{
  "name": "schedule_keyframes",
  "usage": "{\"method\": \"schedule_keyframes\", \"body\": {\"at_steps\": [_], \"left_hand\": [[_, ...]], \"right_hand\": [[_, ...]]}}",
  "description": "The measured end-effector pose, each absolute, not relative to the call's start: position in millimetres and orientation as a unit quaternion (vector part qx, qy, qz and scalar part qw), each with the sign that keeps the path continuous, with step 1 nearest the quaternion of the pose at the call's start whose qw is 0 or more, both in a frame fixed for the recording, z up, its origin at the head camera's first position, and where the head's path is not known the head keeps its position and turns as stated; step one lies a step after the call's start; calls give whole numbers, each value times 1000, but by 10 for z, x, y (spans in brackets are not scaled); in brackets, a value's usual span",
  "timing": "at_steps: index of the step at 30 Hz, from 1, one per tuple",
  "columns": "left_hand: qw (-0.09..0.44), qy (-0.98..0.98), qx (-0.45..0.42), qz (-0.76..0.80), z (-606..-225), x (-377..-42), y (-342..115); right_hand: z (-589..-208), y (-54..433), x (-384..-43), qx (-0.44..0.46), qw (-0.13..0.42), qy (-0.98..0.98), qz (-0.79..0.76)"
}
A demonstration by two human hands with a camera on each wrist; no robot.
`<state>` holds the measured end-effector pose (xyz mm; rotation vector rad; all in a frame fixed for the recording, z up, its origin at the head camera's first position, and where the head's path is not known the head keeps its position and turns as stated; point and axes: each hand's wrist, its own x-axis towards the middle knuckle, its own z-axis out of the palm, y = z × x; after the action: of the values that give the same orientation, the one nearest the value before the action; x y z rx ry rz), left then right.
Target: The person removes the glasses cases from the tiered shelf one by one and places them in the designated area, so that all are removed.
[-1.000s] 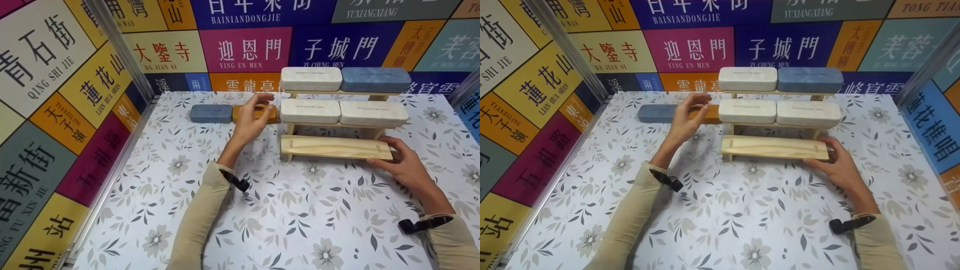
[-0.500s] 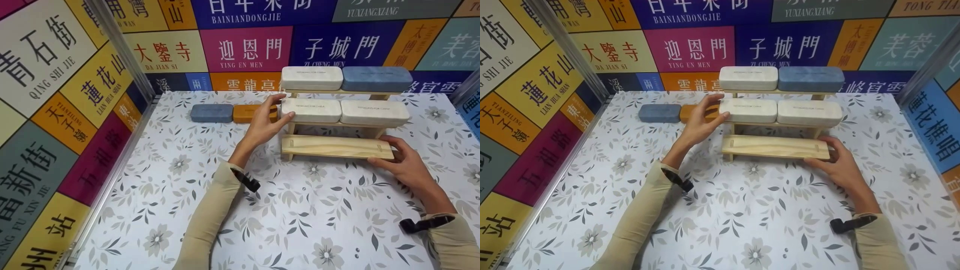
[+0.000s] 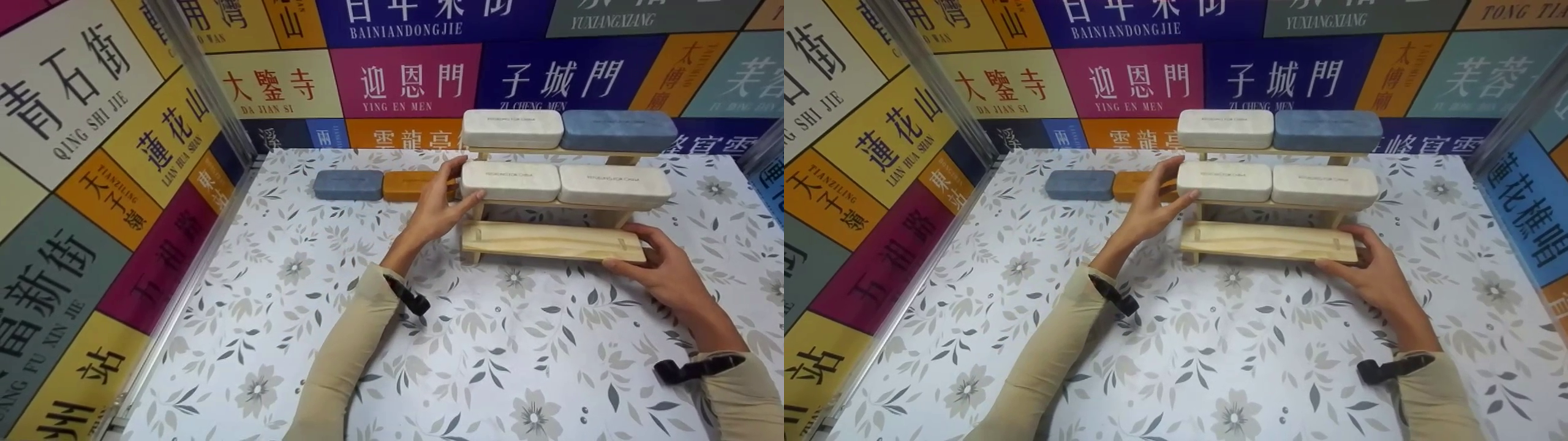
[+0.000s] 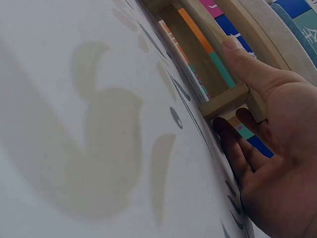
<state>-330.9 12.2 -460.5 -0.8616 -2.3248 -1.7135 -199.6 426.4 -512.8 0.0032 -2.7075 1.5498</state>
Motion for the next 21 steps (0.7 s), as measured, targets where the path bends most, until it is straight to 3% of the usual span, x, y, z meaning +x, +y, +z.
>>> {"method": "schedule_keyframes", "body": {"at_steps": [21], "left_hand": [[84, -761, -273, -583, -4657, -3318, 113]], "right_hand": [[-5140, 4259, -1992, 11, 16, -863, 504]]}}
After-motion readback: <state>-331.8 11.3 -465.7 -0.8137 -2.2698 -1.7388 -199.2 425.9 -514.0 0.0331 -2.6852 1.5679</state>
